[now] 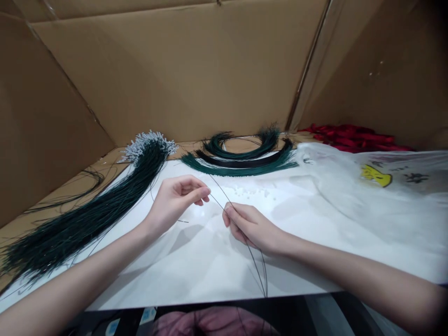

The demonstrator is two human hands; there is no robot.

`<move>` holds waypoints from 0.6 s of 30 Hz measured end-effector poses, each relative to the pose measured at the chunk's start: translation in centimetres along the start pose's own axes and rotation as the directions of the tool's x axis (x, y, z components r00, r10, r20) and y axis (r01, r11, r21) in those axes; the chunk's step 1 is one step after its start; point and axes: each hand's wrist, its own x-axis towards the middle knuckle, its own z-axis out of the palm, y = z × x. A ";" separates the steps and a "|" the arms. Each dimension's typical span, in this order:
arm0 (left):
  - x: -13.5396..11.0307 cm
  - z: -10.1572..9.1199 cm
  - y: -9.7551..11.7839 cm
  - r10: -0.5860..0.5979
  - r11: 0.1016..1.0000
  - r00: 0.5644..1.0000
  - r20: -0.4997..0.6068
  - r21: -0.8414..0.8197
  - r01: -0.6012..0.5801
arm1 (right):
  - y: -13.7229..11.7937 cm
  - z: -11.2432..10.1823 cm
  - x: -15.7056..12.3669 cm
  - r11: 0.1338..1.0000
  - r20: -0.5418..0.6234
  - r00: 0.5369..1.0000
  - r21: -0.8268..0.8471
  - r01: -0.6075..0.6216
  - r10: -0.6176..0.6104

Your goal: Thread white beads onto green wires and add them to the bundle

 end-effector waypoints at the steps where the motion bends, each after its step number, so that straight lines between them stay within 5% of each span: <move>1: 0.1 -0.1 0.0 -0.002 1.000 1.000 0.002 -0.005 0.002 | -0.1 0.0 -0.1 0.999 0.011 1.000 -0.043 0.006 -0.006; 11: -0.1 -0.1 0.1 0.061 0.998 0.998 0.033 -0.021 -0.061 | -0.8 -0.2 -0.3 0.969 0.074 0.997 -0.248 0.012 0.007; 18: -0.6 0.7 -0.8 0.091 0.994 0.983 0.160 0.038 -0.098 | 0.0 -0.8 0.4 0.976 0.209 0.977 0.205 -0.079 0.035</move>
